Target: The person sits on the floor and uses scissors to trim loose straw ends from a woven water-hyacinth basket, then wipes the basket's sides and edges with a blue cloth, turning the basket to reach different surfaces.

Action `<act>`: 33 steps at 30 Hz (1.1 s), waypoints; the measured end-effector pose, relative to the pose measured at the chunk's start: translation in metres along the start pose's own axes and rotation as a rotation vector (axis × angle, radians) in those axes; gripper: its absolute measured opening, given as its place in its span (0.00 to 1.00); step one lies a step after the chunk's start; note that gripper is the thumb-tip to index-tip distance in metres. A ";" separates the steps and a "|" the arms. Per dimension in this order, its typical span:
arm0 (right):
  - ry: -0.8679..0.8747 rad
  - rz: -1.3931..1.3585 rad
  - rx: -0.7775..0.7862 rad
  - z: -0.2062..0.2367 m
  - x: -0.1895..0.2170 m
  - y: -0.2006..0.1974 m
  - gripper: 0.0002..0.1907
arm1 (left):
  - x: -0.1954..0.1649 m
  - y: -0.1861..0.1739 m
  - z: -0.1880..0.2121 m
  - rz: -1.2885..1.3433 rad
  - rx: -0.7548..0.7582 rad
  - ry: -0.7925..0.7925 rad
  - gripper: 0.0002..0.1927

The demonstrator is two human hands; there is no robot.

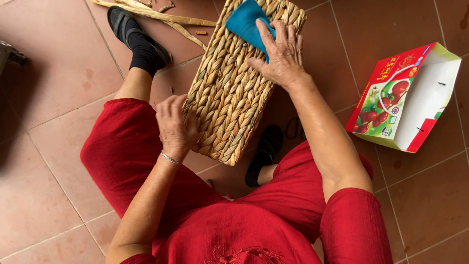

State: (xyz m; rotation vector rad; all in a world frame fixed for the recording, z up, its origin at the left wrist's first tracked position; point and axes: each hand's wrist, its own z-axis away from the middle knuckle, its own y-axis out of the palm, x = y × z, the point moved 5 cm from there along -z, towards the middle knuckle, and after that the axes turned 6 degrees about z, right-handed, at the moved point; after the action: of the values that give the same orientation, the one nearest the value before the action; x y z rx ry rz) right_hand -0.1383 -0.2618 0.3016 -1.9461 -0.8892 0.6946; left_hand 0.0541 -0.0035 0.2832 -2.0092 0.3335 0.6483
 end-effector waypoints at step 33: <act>1.762 -0.450 0.443 0.322 -0.030 0.076 0.30 | -0.040 0.068 -0.038 0.610 0.523 -0.170 0.07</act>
State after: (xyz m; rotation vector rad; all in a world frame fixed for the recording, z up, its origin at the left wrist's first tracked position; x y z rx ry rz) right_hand -0.3712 -0.1606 0.0872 -1.1513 0.0388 -0.9735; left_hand 0.0004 -0.0715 0.2723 -1.3320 0.9274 0.9801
